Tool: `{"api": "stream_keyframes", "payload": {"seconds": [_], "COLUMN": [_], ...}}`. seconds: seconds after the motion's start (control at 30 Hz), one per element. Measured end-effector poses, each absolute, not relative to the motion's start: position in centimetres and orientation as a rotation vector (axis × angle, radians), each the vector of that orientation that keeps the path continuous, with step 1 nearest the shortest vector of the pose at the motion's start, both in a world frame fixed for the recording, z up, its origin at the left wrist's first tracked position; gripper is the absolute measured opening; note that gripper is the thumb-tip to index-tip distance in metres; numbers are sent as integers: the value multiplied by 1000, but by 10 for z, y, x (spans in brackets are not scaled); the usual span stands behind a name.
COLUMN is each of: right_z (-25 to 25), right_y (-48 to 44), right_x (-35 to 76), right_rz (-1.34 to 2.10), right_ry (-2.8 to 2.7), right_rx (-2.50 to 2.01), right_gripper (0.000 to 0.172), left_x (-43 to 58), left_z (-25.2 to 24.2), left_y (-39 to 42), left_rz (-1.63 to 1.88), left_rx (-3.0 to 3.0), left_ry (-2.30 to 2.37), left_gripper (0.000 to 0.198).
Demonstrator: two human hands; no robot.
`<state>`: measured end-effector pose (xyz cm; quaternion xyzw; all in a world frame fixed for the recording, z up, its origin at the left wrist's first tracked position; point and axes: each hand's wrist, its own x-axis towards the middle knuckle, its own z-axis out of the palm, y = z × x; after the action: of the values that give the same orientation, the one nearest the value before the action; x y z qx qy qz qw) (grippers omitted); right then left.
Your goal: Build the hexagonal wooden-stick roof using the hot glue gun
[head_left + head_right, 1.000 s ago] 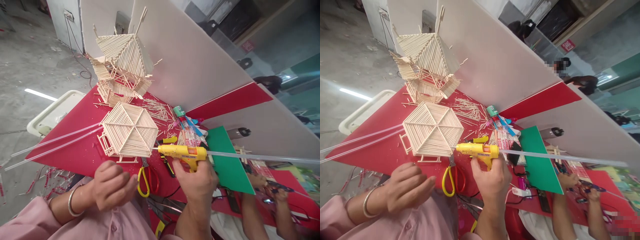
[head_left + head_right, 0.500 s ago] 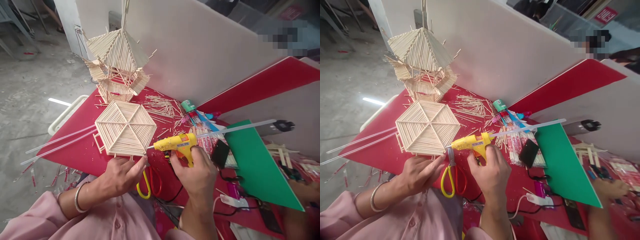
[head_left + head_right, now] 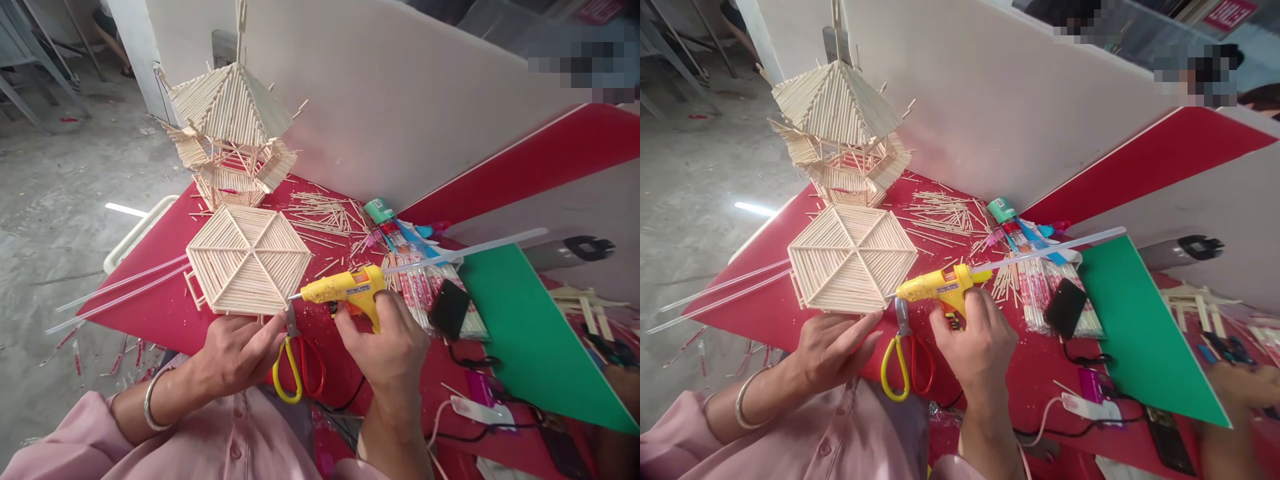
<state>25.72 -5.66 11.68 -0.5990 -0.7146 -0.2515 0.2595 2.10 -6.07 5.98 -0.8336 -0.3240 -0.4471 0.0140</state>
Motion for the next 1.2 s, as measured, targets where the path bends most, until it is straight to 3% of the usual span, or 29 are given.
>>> {"api": "stream_keyframes", "payload": {"seconds": [0.27, 0.47, 0.63, 0.73, 0.9, 1.13, 1.2], "right_z": [118, 116, 108, 99, 75, 26, 12], "right_y": [-62, -69, -78, -87, -108, -131, -130], "right_x": [261, 270, 280, 289, 308, 337, 346], "right_rz": [-719, -733, -767, -678, -208, 29, 71], "right_ry": [-1916, -1848, -1696, -1611, -1519, -1483, -1464], "right_rx": [-1608, -1649, -1761, -1927, -2189, -2175, -2235], "right_gripper": [18, 22, 28, 40, 65, 41, 42], "left_x": [-14, -55, -65, -60, -30, 5, 5], "left_z": [75, 48, 20, 16, 24, 26, 25], "left_y": [-63, -54, -62, -72, -79, -79, -82], "left_rz": [-1520, -1815, -2060, -1998, -1727, -1643, -1636], "left_rx": [-2455, -1855, -1945, -1946, -2461, -2502, -2474], "left_ry": [-926, -1302, -1629, -1474, -1028, -974, -997], "left_gripper": [26, 43, 59, 52, 31, 25, 24]}}
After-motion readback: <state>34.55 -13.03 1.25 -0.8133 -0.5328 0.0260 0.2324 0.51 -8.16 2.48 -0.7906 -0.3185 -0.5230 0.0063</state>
